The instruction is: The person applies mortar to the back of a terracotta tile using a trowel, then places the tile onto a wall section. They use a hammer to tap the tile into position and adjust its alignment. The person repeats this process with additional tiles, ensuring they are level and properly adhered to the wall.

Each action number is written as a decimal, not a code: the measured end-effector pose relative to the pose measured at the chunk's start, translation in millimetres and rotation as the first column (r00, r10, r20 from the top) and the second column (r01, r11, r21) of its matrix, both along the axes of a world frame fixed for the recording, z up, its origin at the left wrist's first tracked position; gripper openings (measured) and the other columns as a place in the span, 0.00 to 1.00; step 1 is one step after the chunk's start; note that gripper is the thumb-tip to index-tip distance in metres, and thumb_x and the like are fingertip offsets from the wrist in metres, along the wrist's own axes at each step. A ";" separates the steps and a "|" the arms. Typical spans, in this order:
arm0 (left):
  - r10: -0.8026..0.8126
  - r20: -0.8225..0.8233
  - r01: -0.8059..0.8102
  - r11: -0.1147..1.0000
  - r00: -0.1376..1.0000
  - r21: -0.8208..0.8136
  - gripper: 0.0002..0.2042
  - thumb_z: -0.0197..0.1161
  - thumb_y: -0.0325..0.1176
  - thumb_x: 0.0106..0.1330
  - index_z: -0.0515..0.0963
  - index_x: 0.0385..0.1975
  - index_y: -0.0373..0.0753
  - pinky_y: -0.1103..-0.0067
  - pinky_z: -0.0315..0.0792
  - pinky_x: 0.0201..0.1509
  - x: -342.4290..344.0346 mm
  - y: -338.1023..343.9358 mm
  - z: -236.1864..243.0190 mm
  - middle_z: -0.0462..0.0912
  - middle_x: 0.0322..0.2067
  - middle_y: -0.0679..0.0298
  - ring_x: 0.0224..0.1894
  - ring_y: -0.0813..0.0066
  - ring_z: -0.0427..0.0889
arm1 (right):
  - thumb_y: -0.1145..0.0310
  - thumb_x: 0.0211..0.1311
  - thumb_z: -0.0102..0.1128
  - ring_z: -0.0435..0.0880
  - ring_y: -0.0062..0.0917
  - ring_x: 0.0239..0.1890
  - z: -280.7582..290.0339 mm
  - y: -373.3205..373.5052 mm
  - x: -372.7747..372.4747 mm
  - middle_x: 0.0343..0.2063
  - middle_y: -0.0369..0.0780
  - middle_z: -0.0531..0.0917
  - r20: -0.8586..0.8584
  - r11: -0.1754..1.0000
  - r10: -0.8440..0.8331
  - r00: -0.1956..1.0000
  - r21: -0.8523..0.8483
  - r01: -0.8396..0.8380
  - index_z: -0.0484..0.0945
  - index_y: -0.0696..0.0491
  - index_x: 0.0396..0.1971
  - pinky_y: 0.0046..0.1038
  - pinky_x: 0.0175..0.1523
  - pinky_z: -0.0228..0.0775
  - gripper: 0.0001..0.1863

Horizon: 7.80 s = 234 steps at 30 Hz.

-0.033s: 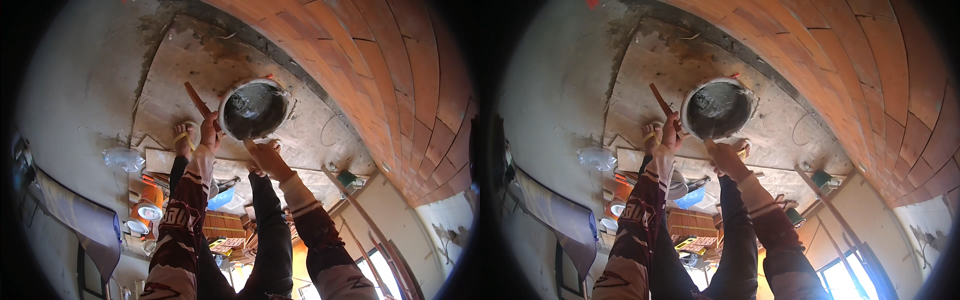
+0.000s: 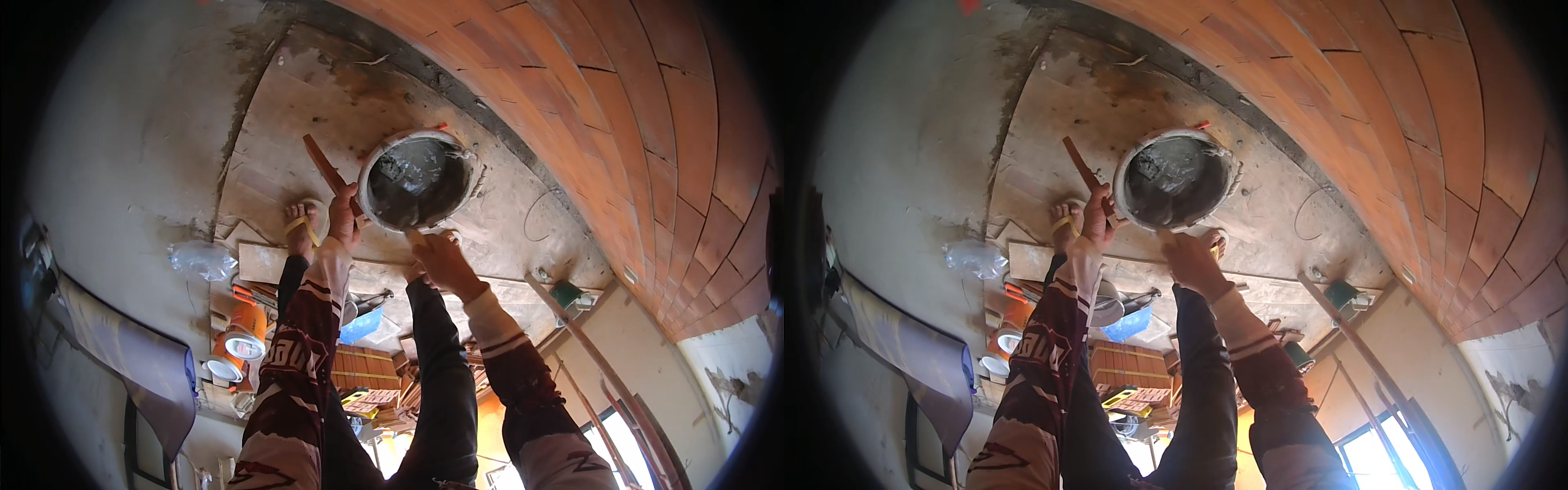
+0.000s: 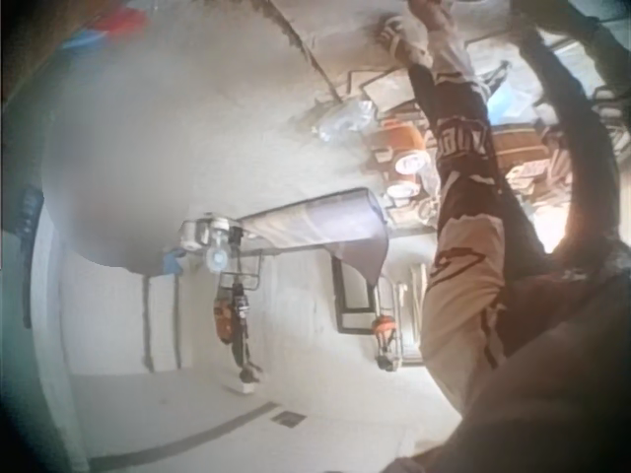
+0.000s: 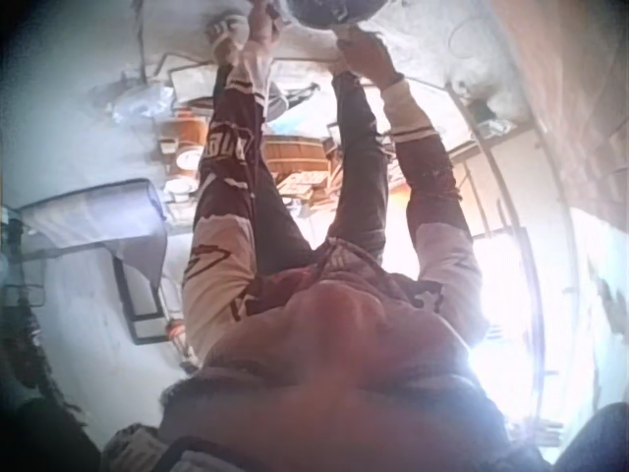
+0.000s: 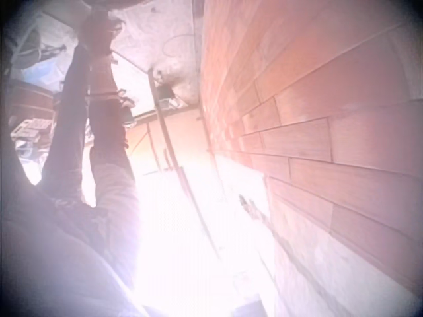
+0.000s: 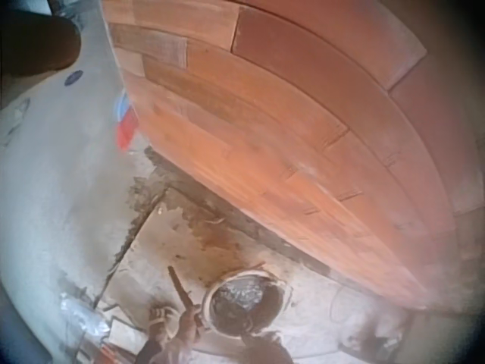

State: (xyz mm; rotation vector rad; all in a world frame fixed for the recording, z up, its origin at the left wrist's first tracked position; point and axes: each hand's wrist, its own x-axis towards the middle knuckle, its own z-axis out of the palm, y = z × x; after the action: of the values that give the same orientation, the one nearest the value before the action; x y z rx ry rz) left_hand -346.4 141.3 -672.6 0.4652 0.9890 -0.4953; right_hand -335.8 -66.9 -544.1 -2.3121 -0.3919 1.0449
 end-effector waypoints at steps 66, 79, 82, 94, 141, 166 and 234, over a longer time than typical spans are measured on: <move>-0.006 -0.141 0.018 0.996 0.990 0.086 0.12 0.64 0.49 0.55 0.66 0.24 0.56 0.55 0.63 0.55 6.4 1.9 13.6 0.63 0.23 0.81 0.30 0.86 0.65 | 0.54 0.49 0.66 0.73 0.55 0.47 -30.3 -5.3 8.9 0.48 0.57 0.66 -0.022 0.735 -0.446 0.895 -0.580 0.352 0.61 0.52 0.53 0.55 0.46 0.66 0.35; 0.129 -0.134 -0.117 0.988 0.982 0.097 0.11 0.63 0.48 0.56 0.75 0.29 0.49 0.55 0.70 0.49 -0.8 -8.2 -11.7 0.76 0.26 0.74 0.30 0.77 0.76 | 0.64 0.54 0.57 0.80 0.24 0.17 24.6 7.9 78.4 0.18 0.36 0.77 0.379 0.678 0.622 0.685 -0.699 -0.229 0.73 0.56 0.48 0.24 0.19 0.71 0.21; 0.235 -0.214 -0.185 0.956 0.948 0.228 0.14 0.66 0.40 0.55 0.75 0.33 0.37 0.77 0.73 0.31 5.1 -18.3 -8.2 0.77 0.25 0.68 0.26 0.76 0.77 | 0.65 0.58 0.54 0.80 0.25 0.15 -1.3 -4.8 107.4 0.16 0.37 0.77 0.340 0.620 0.691 0.637 -0.733 -0.281 0.73 0.58 0.45 0.26 0.18 0.71 0.18; 0.384 -0.122 -0.309 0.863 0.915 0.401 0.16 0.67 0.41 0.52 0.73 0.31 0.35 0.79 0.68 0.25 6.3 -32.5 -7.2 0.71 0.22 0.69 0.22 0.79 0.71 | 0.64 0.54 0.52 0.82 0.48 0.38 -60.6 -19.1 33.6 0.33 0.56 0.81 -0.139 0.794 -0.156 0.978 -0.606 0.041 0.68 0.64 0.46 0.44 0.44 0.74 0.22; 0.082 -0.149 -0.045 0.971 0.985 0.235 0.15 0.60 0.48 0.59 0.75 0.37 0.43 0.73 0.77 0.33 -23.7 -14.5 -24.5 0.81 0.31 0.70 0.33 0.75 0.82 | 0.63 0.53 0.55 0.83 0.35 0.23 28.1 13.0 46.8 0.21 0.44 0.80 0.058 0.805 0.432 0.900 -0.475 -0.355 0.77 0.55 0.36 0.37 0.26 0.74 0.14; -0.376 -0.226 0.425 0.872 0.899 0.240 0.14 0.68 0.40 0.55 0.72 0.32 0.40 0.86 0.58 0.10 -96.3 69.0 178.9 0.69 0.18 0.72 0.11 0.85 0.67 | 0.60 0.61 0.52 0.82 0.45 0.35 24.0 -45.0 2.5 0.28 0.50 0.80 0.090 0.931 -0.201 0.975 -0.293 0.219 0.70 0.57 0.41 0.44 0.40 0.73 0.16; -0.660 0.404 0.467 0.743 0.634 0.480 0.08 0.54 0.26 0.67 0.74 0.43 0.31 0.79 0.78 0.42 161.1 -372.1 613.6 0.78 0.38 0.62 0.36 0.71 0.80 | 0.73 0.63 0.54 0.79 0.23 0.43 503.8 -431.6 40.3 0.43 0.40 0.79 -0.519 -0.252 -0.836 0.180 0.654 0.713 0.70 0.61 0.54 0.26 0.49 0.75 0.20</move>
State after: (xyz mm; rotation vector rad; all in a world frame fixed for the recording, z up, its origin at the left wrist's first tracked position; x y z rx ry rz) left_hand -185.3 -230.8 -59.0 1.1932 0.3179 -0.7151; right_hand -295.5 -498.5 -40.3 -1.0891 0.5527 -0.1457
